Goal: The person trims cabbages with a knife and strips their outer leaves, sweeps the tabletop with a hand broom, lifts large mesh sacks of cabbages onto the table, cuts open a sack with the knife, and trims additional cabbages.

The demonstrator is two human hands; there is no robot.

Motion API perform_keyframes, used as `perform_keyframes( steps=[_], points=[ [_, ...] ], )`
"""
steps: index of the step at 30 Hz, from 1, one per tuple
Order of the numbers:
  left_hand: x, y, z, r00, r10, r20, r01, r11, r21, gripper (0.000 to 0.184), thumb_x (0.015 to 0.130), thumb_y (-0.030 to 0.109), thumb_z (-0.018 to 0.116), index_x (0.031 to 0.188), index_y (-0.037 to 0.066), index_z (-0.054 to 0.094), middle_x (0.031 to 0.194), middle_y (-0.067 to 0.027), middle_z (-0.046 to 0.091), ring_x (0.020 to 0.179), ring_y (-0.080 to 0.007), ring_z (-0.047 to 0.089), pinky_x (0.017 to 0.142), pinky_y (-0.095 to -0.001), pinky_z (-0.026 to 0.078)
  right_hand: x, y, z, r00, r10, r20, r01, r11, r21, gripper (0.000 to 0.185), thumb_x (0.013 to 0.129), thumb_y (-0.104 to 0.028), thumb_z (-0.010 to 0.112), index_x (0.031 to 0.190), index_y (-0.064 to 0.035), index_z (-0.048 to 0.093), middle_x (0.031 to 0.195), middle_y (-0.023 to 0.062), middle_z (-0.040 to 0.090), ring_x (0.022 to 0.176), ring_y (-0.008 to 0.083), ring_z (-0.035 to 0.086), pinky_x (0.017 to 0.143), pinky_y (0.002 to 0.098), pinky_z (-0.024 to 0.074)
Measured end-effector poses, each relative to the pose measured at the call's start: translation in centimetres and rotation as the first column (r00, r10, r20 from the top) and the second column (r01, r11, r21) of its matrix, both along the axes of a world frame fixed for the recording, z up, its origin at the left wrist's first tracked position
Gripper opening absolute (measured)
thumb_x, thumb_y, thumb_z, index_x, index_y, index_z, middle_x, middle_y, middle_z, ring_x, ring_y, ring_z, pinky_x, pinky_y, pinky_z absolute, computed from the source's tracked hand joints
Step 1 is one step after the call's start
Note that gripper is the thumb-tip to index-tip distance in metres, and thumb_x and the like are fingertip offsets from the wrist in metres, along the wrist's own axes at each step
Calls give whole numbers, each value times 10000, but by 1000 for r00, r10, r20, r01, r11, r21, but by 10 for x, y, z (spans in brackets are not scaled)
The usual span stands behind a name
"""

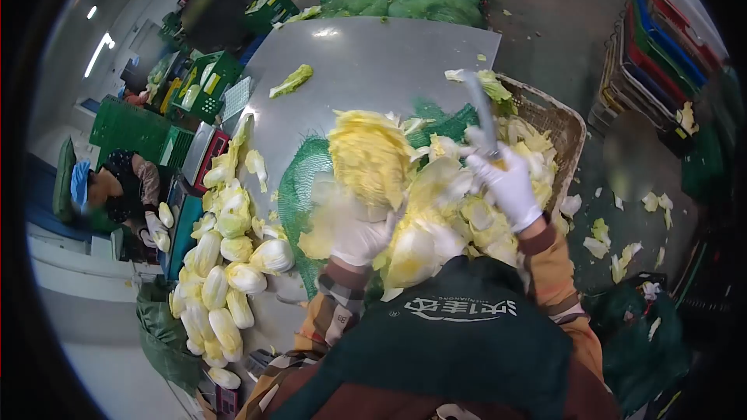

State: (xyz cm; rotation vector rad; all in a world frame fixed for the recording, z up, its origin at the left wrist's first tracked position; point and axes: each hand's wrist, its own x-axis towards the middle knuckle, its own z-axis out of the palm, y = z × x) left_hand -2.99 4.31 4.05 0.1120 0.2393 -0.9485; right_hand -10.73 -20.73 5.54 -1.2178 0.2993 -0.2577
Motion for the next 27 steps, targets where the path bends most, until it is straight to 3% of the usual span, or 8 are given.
perform_keyframes(
  steps=[3, 5, 12, 16, 19, 22, 25, 27],
  points=[
    [-4, -3, -18, 957, -249, -152, 193, 932, -307, 668, 918, 578, 430, 1408, 125, 407, 1388, -231, 418, 1184, -358, 514, 848, -393, 539, 5, 39, 3, 989, 134, 66, -139, 988, 69, 432, 893, -153, 691, 1283, -27, 557, 904, 13, 623, 620, 52, 561, 523, 213, 464],
    [-12, -2, -20, 924, -309, -227, 254, 936, -243, 740, 895, 595, 461, 1379, 38, 401, 1290, -255, 451, 1028, -264, 583, 717, -320, 530, 10, 49, -3, 969, 245, 31, -247, 965, 86, 456, 893, -164, 693, 1307, -39, 546, 853, -1, 612, 593, 47, 546, 501, 202, 440],
    [-22, 14, -63, 899, -436, 51, 407, 784, -470, 750, 883, 609, 472, 1124, -100, 437, 804, -108, 483, 578, -135, 464, 491, -243, 386, 5, 62, -3, 930, 363, -62, -354, 927, 122, 377, 924, -176, 638, 1282, -66, 589, 711, -43, 567, 495, 21, 487, 415, 176, 350],
    [-20, 48, -53, 992, -118, -51, 112, 988, -105, 695, 888, 646, 437, 1181, 18, 479, 885, -123, 521, 557, -125, 447, 459, -224, 353, 10, 77, -21, 897, 363, -253, -353, 932, 85, 368, 928, -166, 610, 1278, -54, 587, 774, -19, 624, 492, 20, 490, 408, 179, 341],
    [0, 103, -67, 988, 116, 101, -122, 991, 55, 570, 884, 641, 469, 1208, 177, 545, 1002, -77, 568, 667, -127, 491, 439, -217, 357, 11, 70, -98, 726, 568, -388, -674, 699, -240, 455, 882, -214, 670, 1288, -31, 574, 896, 54, 691, 592, 138, 606, 559, 290, 491],
    [22, 179, -49, 869, 466, 166, -494, 806, 325, 547, 873, 666, 454, 1178, 218, 522, 951, -7, 566, 682, -115, 481, 456, -204, 368, -5, 67, -156, 597, 693, -404, -689, 185, -701, 497, 867, -244, 681, 1326, -98, 556, 869, 102, 680, 644, 162, 647, 608, 290, 523],
    [42, 266, -35, 679, 668, 304, -724, 541, 428, 444, 879, 589, 525, 1137, 228, 553, 966, 49, 587, 738, -113, 534, 469, -203, 400, -4, 69, -166, 417, 648, -637, -905, 229, -360, 535, 842, -288, 697, 1336, -144, 553, 931, 151, 685, 786, 239, 677, 737, 345, 527],
    [53, 334, -29, 523, 754, 398, -828, 339, 447, 407, 888, 549, 540, 1137, 229, 577, 1022, 40, 615, 810, -128, 578, 530, -234, 455, 1, 65, -158, 473, 604, -641, -856, 142, -497, 514, 843, -324, 678, 1320, -170, 568, 994, 181, 676, 900, 297, 660, 808, 380, 514]
  ],
)
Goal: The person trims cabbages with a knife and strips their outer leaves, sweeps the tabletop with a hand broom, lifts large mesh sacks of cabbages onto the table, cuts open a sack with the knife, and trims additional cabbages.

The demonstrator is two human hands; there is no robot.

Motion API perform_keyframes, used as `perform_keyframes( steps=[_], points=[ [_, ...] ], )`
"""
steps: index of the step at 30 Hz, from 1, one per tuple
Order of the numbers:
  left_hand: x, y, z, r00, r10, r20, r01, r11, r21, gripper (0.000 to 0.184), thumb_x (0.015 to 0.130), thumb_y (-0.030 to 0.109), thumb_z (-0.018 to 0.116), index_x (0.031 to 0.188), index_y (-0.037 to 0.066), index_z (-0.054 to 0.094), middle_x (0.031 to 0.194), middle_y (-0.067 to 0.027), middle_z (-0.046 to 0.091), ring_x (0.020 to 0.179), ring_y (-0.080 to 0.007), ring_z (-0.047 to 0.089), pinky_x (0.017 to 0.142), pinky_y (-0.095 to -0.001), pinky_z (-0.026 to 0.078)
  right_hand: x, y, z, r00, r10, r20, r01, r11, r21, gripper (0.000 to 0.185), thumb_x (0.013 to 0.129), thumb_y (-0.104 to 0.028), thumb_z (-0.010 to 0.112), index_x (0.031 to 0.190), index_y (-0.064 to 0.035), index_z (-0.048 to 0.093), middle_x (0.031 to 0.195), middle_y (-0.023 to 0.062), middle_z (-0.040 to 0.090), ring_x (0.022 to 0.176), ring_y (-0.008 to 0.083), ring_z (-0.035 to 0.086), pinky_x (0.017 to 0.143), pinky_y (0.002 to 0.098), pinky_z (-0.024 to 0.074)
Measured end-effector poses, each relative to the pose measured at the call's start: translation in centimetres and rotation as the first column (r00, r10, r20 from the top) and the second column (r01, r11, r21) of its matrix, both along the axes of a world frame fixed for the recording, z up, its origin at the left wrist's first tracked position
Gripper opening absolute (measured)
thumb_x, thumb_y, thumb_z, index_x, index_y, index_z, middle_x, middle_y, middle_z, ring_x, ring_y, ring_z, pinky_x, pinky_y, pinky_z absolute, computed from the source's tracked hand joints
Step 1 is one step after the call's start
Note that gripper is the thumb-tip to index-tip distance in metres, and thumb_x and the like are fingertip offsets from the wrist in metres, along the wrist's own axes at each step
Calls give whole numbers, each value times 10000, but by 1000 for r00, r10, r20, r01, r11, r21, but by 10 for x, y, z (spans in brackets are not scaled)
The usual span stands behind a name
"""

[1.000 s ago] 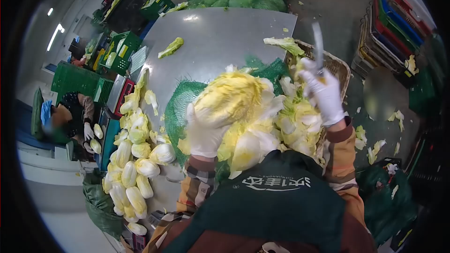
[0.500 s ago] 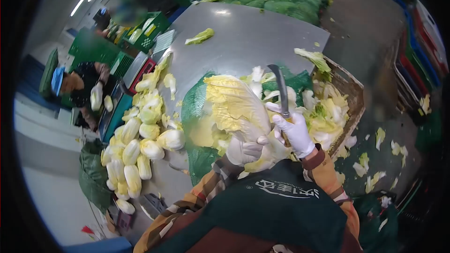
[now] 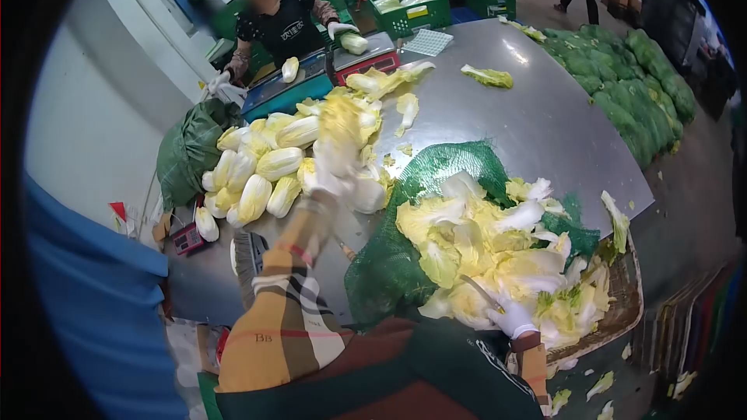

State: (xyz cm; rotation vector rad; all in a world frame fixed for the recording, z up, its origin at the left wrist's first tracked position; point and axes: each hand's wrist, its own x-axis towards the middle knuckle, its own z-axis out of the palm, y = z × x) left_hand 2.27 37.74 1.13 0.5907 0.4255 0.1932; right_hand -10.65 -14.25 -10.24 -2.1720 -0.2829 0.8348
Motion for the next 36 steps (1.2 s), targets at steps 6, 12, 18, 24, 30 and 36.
perform_keyframes(
  steps=[6, 12, 18, 24, 30, 36],
  points=[
    [19, 99, 35, 998, 19, 57, -28, 984, 174, 484, 897, 526, 547, 1196, 145, 555, 1072, -20, 621, 880, -160, 598, 665, -286, 498, -5, -14, -3, 984, 36, 172, -7, 986, -166, 508, 859, -391, 623, 1336, -237, 541, 1015, 201, 674, 934, 367, 647, 831, 432, 505],
    [38, 11, 10, 820, -429, -378, 565, 711, 419, 591, 899, 513, 562, 1257, 43, 520, 1091, -83, 613, 914, -188, 603, 771, -324, 513, -4, -66, -29, 974, -118, 193, 180, 921, -345, 491, 858, -353, 624, 1331, -256, 540, 947, 174, 687, 822, 347, 662, 739, 420, 518],
    [13, -2, -123, 949, -62, -309, 312, 60, 948, 708, 826, 273, 730, 1370, -43, 406, 1230, -175, 581, 1092, -304, 566, 996, -381, 416, -30, -157, -26, 907, -421, -1, 418, 902, -109, 305, 865, -199, 649, 1133, -55, 639, 680, 49, 632, 531, 119, 588, 483, 270, 449],
    [-94, -89, -84, 986, 3, -168, 145, -519, 843, 727, 776, 244, 733, 1381, -6, 415, 1302, -242, 506, 1234, -375, 450, 1060, -428, 348, 45, -150, 77, 720, -688, 92, 690, 724, 15, 184, 890, -221, 649, 895, -38, 643, 565, -22, 545, 421, 52, 450, 398, 227, 342],
    [-193, -121, -112, 724, 293, -624, 688, -367, 626, 1103, 664, 528, 757, 1499, 62, 209, 1515, -250, 220, 1431, -433, 92, 1120, -610, 85, 180, 32, 76, 792, -547, 270, 328, 755, 568, 473, 823, -204, 711, 1240, -13, 595, 1116, 119, 660, 1015, 186, 623, 883, 288, 472],
    [-237, -170, -171, 776, 282, -564, 452, -873, 184, 1106, 674, 547, 700, 1489, -1, 191, 1549, -271, 115, 1448, -444, -7, 1104, -650, -35, 233, 177, 61, 916, -113, 386, 101, 994, 51, 885, 735, -374, 754, 1468, -124, 327, 1300, 192, 536, 1146, 342, 568, 976, 389, 453]
  ],
)
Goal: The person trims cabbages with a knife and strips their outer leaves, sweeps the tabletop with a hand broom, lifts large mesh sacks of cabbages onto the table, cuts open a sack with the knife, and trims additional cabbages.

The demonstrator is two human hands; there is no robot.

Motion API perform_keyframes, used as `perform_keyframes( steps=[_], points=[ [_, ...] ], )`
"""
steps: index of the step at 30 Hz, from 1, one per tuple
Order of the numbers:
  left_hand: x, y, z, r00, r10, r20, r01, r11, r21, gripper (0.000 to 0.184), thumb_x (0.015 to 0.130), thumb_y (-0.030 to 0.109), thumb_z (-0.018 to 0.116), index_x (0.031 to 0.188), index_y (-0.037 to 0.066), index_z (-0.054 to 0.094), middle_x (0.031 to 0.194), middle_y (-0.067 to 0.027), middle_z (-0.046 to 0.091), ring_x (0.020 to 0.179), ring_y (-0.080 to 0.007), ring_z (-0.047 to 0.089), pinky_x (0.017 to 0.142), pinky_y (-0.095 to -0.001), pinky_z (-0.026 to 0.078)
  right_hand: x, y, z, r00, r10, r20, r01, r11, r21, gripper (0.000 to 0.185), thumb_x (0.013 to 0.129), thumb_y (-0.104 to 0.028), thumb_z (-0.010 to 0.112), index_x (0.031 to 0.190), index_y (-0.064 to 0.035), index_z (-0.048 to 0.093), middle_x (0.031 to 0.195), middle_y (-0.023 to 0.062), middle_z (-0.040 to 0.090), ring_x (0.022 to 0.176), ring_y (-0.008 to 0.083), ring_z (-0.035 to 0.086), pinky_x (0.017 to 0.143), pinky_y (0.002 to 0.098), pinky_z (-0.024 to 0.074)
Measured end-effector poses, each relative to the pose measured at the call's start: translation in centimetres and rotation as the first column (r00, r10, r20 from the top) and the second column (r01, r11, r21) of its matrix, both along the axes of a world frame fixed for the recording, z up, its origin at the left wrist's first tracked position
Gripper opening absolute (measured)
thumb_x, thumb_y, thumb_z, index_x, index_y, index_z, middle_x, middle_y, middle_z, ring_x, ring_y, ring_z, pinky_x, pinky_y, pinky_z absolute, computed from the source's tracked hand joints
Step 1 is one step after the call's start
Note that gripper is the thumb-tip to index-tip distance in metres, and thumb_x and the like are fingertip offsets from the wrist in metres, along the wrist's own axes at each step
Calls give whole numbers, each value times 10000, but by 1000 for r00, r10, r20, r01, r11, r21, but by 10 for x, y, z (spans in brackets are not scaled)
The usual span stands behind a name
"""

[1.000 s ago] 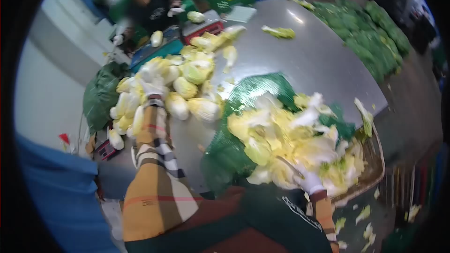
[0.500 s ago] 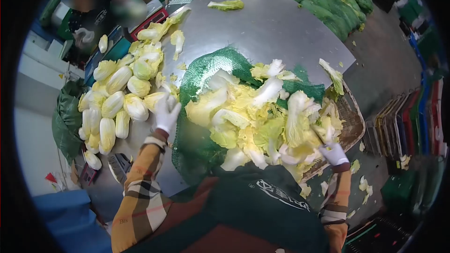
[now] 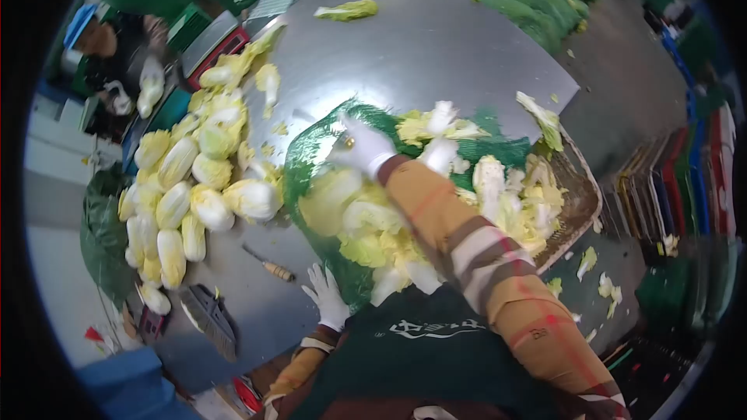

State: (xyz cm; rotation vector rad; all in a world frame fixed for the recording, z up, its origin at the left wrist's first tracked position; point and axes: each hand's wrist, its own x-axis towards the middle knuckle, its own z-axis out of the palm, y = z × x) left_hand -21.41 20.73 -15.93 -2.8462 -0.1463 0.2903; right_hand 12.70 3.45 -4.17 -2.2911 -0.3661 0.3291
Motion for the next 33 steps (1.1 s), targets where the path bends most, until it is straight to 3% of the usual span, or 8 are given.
perform_keyframes(
  steps=[1, 4, 8, 9, 13, 22, 29, 33],
  points=[
    [-6, 2, -42, 982, -176, 65, 133, 898, 420, 1101, 683, 552, 690, 1486, -9, 187, 1550, -277, 99, 1446, -452, -14, 1104, -649, -40, -4, 3, -2, 987, 48, -152, -64, 992, -108, 958, 720, -393, 758, 1499, -140, 260, 1291, 190, 537, 1120, 351, 585, 951, 401, 471],
    [37, -33, -9, 997, 57, 52, -22, 854, -520, 1078, 708, 559, 666, 1475, -25, 185, 1518, -302, 171, 1425, -479, 83, 1119, -633, 6, -14, -28, -55, 984, -2, -178, -46, 963, -266, 833, 792, -455, 643, 1490, -169, 291, 1262, 180, 567, 1079, 352, 613, 911, 426, 489],
    [101, -88, -2, 960, -279, 35, 268, 872, -410, 558, 952, 354, 479, 1400, 45, 352, 1302, -203, 493, 1267, -347, 416, 1152, -486, 196, -6, -114, -90, 958, -195, -211, 140, 958, -250, 619, 818, -457, 595, 1359, -169, 509, 1172, 155, 650, 1065, 331, 630, 924, 422, 481],
    [118, -110, -24, 984, -177, -26, 66, 494, -867, 524, 979, 389, 446, 1375, 51, 385, 1301, -176, 500, 1220, -329, 467, 1115, -477, 274, -3, -146, -102, 922, -271, -278, 179, 932, -316, 637, 800, -469, 620, 1340, -145, 522, 1155, 164, 655, 1056, 344, 626, 915, 426, 483],
    [163, -235, 26, 809, -583, 78, 534, 671, -515, 760, 724, 301, 744, 1370, 60, 424, 1279, -252, 443, 1304, -447, 317, 1117, -579, 155, -39, -300, -102, 774, -626, -93, 628, 743, 232, 348, 754, -161, 762, 1048, -2, 668, 924, 91, 694, 832, 165, 628, 771, 300, 499],
    [188, -341, 48, 931, -322, 170, 145, -99, -984, 649, 719, 163, 802, 1250, -13, 472, 1203, -196, 507, 1131, -332, 502, 1020, -388, 393, -133, -411, 128, 672, -629, -391, 602, 157, 783, 168, 897, -157, 580, 983, -29, 648, 765, 21, 603, 607, 81, 533, 564, 210, 419],
    [250, -421, 63, 762, -342, 549, 562, -72, -824, 897, 734, 216, 800, 1445, 12, 291, 1412, -263, 367, 1302, -395, 373, 1075, -404, 343, -249, -417, 184, 558, -825, 94, 458, 400, 794, 208, 927, -196, 525, 1031, -43, 622, 792, 45, 608, 644, 126, 556, 577, 271, 448],
    [329, -448, 134, 887, -420, -191, -462, -803, -376, 225, 928, 25, 502, 1129, -6, 599, 1068, -75, 621, 890, -147, 582, 807, -275, 497, -308, -458, 198, 258, -940, 224, 596, 337, 729, 220, 928, -198, 520, 1060, -44, 606, 820, 55, 611, 670, 141, 562, 593, 283, 455]
  ],
)
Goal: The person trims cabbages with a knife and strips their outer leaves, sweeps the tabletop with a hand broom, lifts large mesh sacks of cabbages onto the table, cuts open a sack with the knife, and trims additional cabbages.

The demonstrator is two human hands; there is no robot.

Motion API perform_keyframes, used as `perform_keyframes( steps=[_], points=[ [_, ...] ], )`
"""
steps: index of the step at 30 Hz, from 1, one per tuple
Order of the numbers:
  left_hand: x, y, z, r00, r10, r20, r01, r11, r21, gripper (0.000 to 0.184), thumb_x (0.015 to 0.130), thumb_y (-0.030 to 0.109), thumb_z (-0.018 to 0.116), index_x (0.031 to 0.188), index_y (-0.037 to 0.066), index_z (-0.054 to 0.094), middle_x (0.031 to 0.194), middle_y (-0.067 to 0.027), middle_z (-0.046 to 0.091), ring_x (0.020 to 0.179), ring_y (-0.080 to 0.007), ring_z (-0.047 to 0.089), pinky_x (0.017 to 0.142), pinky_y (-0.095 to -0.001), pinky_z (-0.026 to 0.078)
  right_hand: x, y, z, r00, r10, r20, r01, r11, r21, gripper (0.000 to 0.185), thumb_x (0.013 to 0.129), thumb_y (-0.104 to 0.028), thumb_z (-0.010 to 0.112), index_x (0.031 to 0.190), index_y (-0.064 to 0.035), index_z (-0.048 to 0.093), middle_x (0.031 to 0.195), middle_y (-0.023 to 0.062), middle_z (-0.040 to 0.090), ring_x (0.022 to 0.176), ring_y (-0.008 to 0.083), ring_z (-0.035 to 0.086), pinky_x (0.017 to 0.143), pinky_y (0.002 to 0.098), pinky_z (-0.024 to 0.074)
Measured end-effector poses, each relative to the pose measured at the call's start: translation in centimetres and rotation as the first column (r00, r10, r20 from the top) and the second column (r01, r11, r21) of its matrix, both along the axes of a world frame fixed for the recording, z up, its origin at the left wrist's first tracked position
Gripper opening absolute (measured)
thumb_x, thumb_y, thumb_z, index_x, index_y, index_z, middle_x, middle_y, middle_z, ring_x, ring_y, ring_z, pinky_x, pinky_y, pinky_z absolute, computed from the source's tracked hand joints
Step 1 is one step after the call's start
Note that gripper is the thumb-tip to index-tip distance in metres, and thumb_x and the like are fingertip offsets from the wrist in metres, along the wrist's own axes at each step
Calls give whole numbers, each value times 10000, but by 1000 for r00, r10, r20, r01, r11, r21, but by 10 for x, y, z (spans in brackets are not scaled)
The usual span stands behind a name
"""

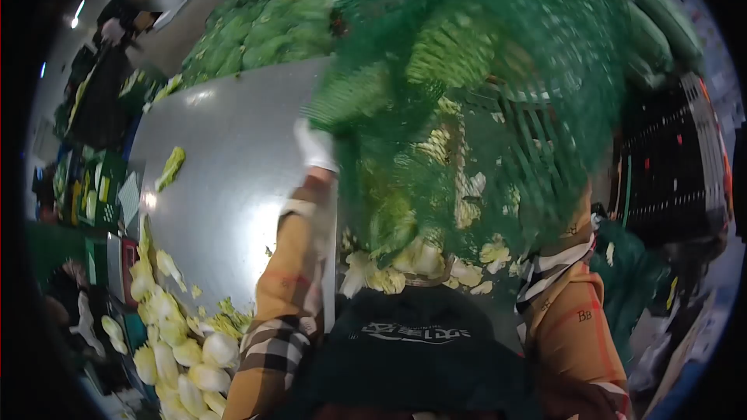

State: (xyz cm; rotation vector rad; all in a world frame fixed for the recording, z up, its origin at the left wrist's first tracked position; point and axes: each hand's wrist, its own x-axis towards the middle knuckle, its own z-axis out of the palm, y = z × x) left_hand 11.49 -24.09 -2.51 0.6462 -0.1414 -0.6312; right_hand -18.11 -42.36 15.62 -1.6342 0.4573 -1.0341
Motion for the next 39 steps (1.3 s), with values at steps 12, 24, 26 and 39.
perform_keyframes(
  steps=[12, 24, 26, 39],
  points=[
    [-208, -33, 246, 231, -50, 972, -137, 987, 84, 592, 897, 373, 618, 1319, -7, 450, 1204, -146, 596, 1049, -230, 583, 926, -352, 472, 12, 0, -100, 882, -50, -468, -64, 973, -223, 273, 932, -204, 505, 1148, -45, 559, 906, 85, 620, 749, 186, 580, 642, 320, 475],
    [-217, 28, 110, 148, -734, 663, -46, 665, 746, 534, 830, 86, 707, 1319, 13, 505, 1323, -140, 546, 1225, -247, 513, 1039, -348, 401, -635, -12, -107, -238, -810, -536, 813, 135, -566, 342, 936, -211, 491, 1235, -46, 512, 991, 116, 629, 828, 231, 597, 691, 357, 496],
    [-197, 59, 92, 374, -803, 463, -92, 465, 881, 500, 853, 126, 683, 1303, -4, 508, 1270, -135, 572, 1176, -236, 539, 1013, -336, 418, -678, 17, -133, -188, -782, -594, 854, 169, -492, 355, 937, -212, 488, 1250, -46, 504, 1006, 121, 630, 841, 238, 600, 700, 363, 499],
    [-244, 211, -54, 780, -581, 232, 72, 451, 889, 510, 901, 244, 650, 1307, -12, 478, 1165, -162, 611, 1071, -213, 606, 893, -314, 508, -368, 10, -257, 737, -335, -587, 673, 444, 592, 439, 941, -218, 472, 1345, -47, 453, 1098, 154, 640, 927, 287, 619, 753, 403, 522]
  ],
)
